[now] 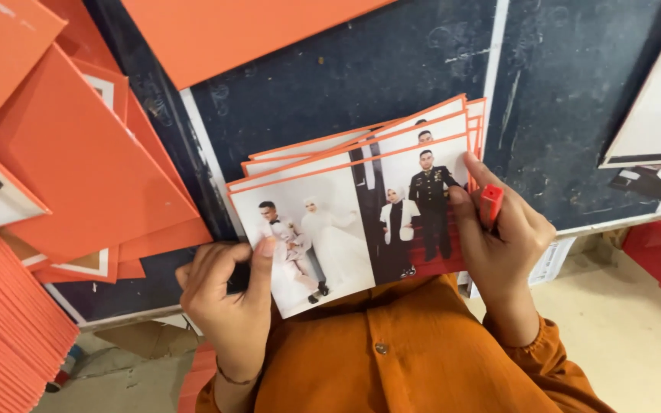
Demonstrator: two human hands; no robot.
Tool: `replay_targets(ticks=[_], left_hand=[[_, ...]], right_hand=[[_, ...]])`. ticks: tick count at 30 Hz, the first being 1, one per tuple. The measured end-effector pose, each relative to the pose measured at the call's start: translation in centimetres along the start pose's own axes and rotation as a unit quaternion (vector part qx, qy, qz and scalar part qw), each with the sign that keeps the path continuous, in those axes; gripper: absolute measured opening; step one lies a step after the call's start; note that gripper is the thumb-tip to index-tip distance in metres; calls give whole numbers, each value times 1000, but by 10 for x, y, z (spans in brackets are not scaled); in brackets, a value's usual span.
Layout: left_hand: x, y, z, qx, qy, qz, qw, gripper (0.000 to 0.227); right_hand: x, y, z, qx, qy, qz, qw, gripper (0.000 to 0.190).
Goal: The person assembles orange tri-fold cards by inserting printed photos and text inserts into the card slots. They repeatedly open the cards, place the inserts, and close them, handling the items one at a time.
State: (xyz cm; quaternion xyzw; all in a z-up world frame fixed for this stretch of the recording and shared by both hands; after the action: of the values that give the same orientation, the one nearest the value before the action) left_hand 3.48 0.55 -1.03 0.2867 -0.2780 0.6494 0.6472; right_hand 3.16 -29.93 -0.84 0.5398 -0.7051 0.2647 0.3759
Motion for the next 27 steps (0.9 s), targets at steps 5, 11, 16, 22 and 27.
replay_targets(ticks=[5,11,16,22,27], left_hand=[[-1,2,0,11,-3,1,1000,31],[-1,-2,2,6,8,11,1000,30],[3,-4,3,1,6,19,1000,33],[0,-2,1,4,23,18,1000,37],[1,-2,0,2,22,6,1000,36]], right_hand=[[-1,-2,-2,6,-15,-13,1000,15],[0,-8,-9,5,-19,-43,999,24],[1,-7,-14,5,-19,-59,998,11],[1,-4,-10,4,-7,-53,999,10],[1,-3,-9,11,-18,-43,999,16]])
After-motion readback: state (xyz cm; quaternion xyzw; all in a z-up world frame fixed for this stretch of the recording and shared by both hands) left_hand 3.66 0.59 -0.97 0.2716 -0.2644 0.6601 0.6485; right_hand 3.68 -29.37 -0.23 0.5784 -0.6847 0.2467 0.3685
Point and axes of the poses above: each hand's wrist, its own y-axis away from the middle knuckle, its own x-axis out of the back of the hand, z = x × y, the point moved 4 cm from there along -y, towards the middle knuckle, and after that the axes turned 12 degrees about -x, right-handed, at the moved point
